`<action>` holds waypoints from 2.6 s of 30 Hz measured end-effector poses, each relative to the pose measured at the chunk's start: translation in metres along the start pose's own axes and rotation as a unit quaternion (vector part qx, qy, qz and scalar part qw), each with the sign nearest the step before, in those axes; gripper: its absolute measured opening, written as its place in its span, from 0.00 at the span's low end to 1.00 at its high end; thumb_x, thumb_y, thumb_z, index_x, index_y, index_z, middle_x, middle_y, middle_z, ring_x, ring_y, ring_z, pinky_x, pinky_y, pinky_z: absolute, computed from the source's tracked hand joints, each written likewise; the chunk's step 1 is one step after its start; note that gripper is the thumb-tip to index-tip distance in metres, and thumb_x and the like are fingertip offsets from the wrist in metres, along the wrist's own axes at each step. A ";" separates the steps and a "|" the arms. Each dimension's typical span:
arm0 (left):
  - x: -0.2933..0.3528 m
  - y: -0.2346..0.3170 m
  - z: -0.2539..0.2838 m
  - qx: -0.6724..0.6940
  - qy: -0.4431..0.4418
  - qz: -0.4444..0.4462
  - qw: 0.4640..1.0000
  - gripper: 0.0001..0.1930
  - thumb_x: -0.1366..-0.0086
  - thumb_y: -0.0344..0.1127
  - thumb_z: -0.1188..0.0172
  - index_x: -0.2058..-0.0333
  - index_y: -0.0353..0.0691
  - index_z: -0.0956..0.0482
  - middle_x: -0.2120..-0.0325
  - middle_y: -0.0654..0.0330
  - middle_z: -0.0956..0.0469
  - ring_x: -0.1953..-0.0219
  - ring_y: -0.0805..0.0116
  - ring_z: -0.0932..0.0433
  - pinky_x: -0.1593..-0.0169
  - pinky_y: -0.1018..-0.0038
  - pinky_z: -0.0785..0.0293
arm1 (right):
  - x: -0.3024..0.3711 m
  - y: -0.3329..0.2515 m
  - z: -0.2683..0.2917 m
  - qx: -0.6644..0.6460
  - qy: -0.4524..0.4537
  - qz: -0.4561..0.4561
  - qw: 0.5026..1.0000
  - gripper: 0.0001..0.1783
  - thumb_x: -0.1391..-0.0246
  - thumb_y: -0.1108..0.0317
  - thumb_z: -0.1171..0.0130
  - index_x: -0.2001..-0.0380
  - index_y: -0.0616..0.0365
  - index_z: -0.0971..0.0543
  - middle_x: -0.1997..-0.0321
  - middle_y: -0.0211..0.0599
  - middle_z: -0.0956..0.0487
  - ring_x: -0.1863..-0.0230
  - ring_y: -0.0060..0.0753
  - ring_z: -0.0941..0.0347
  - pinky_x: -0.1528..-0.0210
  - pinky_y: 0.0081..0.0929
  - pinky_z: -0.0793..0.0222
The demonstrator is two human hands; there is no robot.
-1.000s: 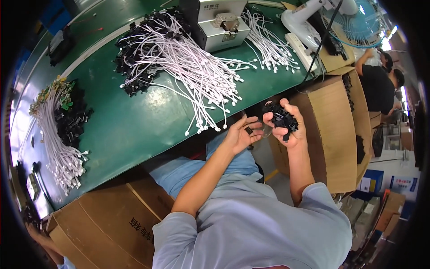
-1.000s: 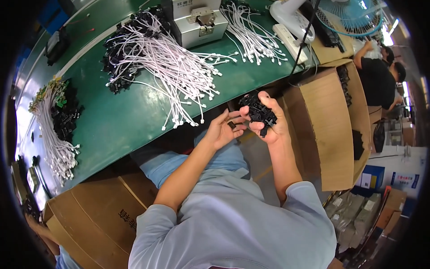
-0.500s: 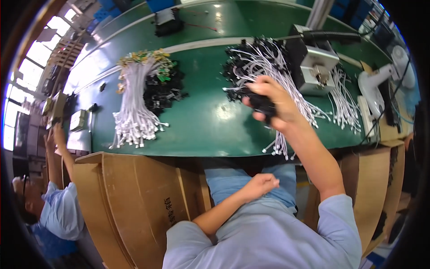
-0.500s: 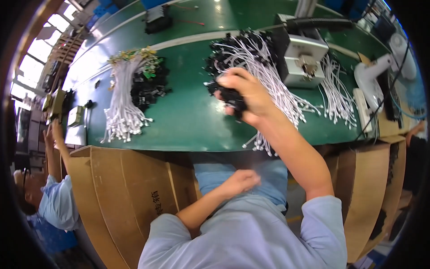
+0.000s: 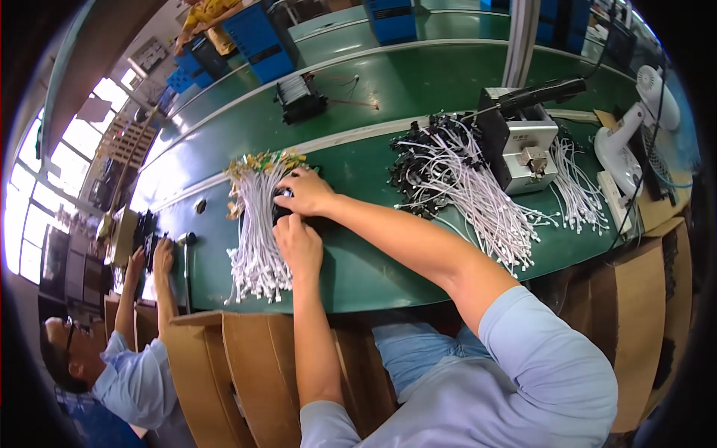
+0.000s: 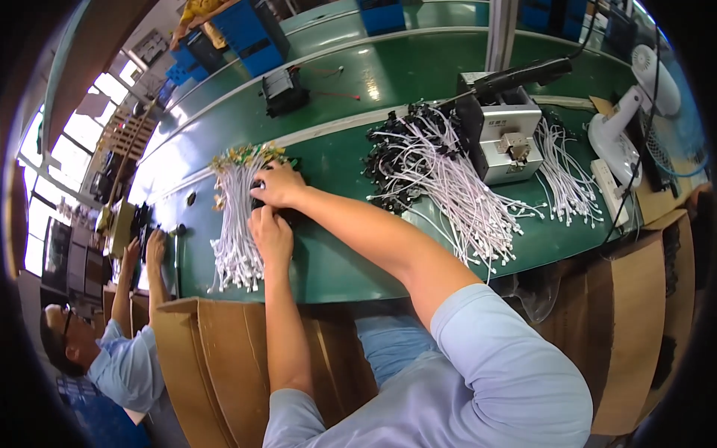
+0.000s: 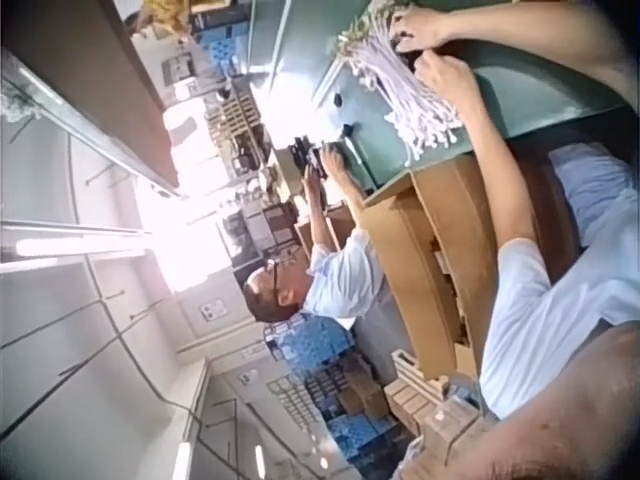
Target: The person assembles electronic components and wiring harnesses by hand at a factory workstation, taking connectors and electronic housings from a cardboard box and securing them with an electric screwdriver.
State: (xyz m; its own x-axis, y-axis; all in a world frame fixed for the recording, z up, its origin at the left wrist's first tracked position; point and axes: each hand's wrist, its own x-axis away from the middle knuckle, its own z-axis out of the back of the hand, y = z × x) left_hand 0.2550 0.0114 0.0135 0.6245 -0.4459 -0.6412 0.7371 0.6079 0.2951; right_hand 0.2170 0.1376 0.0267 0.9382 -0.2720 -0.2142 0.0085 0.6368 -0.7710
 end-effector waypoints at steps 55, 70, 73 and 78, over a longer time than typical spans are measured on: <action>0.133 0.159 0.019 -0.025 -0.341 -0.330 0.880 0.41 0.45 0.40 0.39 0.34 0.46 0.48 0.34 0.48 0.49 0.32 0.48 0.52 0.34 0.54 0.53 | 0.696 0.008 -0.026 -0.337 0.384 -0.391 0.766 0.13 0.44 0.60 0.45 0.68 0.59 0.20 0.72 0.39 0.19 0.70 0.39 0.22 0.67 0.32 0.29; 0.126 0.145 -0.004 -0.081 -0.319 -0.337 0.882 0.36 0.38 0.40 0.43 0.34 0.44 0.50 0.36 0.42 0.48 0.36 0.36 0.50 0.36 0.49 0.51 | 0.746 0.044 0.044 -0.384 0.492 -0.364 0.692 0.11 0.43 0.63 0.44 0.64 0.59 0.22 0.74 0.31 0.22 0.75 0.20 0.27 0.74 0.20 0.30; 0.119 0.145 -0.005 -0.085 -0.307 -0.349 0.881 0.37 0.39 0.38 0.43 0.34 0.45 0.50 0.35 0.43 0.49 0.35 0.36 0.50 0.36 0.50 0.50 | 0.770 0.133 0.079 -0.388 0.623 -0.365 0.573 0.11 0.41 0.62 0.46 0.63 0.58 0.23 0.76 0.28 0.25 0.82 0.16 0.35 0.82 0.17 0.39; 0.125 0.161 0.006 -0.080 -0.294 -0.356 0.884 0.36 0.43 0.33 0.43 0.36 0.40 0.46 0.36 0.43 0.47 0.36 0.39 0.48 0.35 0.52 0.51 | 0.771 0.317 0.096 -0.431 0.564 -0.456 0.536 0.17 0.41 0.60 0.47 0.51 0.53 0.27 0.62 0.28 0.25 0.71 0.19 0.30 0.74 0.22 0.31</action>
State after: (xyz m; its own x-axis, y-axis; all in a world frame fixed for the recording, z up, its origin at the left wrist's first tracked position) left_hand 0.4534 0.0491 -0.0150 0.0789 -0.9881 -0.1320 0.9804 0.1009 -0.1695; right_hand 0.9764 0.1991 -0.3257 -0.1318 -0.7599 0.6365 -0.3337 -0.5707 -0.7503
